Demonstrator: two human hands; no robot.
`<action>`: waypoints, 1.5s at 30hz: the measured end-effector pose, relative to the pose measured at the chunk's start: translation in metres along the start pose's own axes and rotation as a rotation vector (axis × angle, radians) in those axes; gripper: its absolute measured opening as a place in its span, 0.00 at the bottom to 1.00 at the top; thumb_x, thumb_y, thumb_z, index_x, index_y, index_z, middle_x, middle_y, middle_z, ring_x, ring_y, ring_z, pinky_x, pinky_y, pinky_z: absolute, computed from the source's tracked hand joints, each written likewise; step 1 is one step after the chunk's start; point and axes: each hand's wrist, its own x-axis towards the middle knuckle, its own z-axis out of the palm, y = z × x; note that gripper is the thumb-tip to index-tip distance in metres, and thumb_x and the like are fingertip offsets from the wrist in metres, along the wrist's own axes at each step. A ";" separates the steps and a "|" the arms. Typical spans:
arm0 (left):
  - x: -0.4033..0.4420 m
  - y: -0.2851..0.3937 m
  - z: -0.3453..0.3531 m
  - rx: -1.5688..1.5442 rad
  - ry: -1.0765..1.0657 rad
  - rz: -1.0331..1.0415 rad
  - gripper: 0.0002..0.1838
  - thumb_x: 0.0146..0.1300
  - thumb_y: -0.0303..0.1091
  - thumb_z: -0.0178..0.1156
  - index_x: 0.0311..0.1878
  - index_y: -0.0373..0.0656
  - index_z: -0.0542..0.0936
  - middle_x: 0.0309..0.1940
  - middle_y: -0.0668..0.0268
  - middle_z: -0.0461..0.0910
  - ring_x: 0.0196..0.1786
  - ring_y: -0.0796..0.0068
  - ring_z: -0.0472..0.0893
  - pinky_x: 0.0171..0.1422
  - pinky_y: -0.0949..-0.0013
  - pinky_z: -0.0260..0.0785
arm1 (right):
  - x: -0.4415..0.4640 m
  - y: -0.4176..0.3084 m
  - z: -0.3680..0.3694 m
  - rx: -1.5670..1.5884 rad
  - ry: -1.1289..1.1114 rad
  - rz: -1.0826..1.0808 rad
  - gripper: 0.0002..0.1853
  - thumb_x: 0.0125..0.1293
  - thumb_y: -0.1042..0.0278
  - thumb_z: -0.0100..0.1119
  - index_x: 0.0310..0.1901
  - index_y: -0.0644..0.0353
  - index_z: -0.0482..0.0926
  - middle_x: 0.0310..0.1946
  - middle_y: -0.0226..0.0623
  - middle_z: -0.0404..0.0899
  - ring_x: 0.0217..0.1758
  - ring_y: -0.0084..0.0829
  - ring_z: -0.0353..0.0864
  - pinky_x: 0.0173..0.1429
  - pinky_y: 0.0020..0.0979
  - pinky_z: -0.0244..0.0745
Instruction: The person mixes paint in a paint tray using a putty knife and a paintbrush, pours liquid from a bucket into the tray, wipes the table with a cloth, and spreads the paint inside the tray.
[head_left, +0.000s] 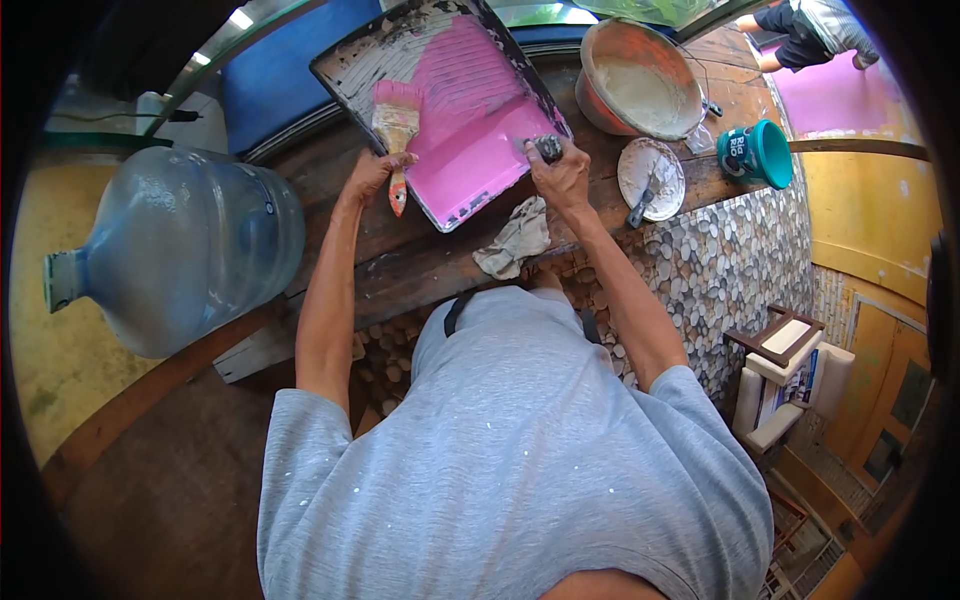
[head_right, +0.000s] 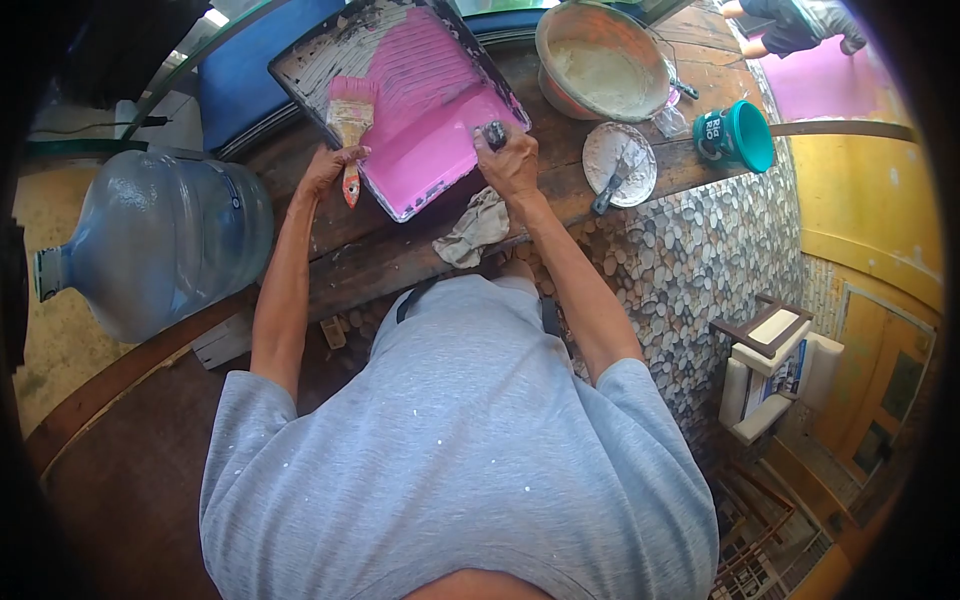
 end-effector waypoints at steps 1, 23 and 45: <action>0.003 -0.001 -0.001 -0.044 -0.007 -0.020 0.32 0.50 0.33 0.66 0.45 0.18 0.58 0.32 0.54 0.80 0.37 0.69 0.81 0.43 0.70 0.73 | 0.001 0.003 0.000 0.042 -0.046 0.007 0.11 0.53 0.65 0.60 0.25 0.66 0.76 0.16 0.39 0.75 0.18 0.30 0.74 0.27 0.31 0.69; 0.031 0.051 -0.002 0.100 -0.072 -0.075 0.31 0.43 0.34 0.71 0.51 0.33 0.72 0.39 0.63 0.78 0.42 0.73 0.77 0.48 0.71 0.69 | 0.045 0.035 -0.012 0.010 0.074 0.131 0.12 0.52 0.65 0.61 0.26 0.68 0.76 0.17 0.42 0.75 0.19 0.34 0.74 0.28 0.33 0.68; 0.094 0.067 -0.003 0.278 -0.162 -0.021 0.19 0.51 0.34 0.66 0.45 0.35 0.75 0.35 0.67 0.77 0.33 0.80 0.73 0.37 0.72 0.66 | 0.046 0.018 -0.022 -0.040 0.020 0.174 0.12 0.52 0.64 0.60 0.29 0.67 0.76 0.21 0.46 0.77 0.24 0.41 0.77 0.33 0.34 0.71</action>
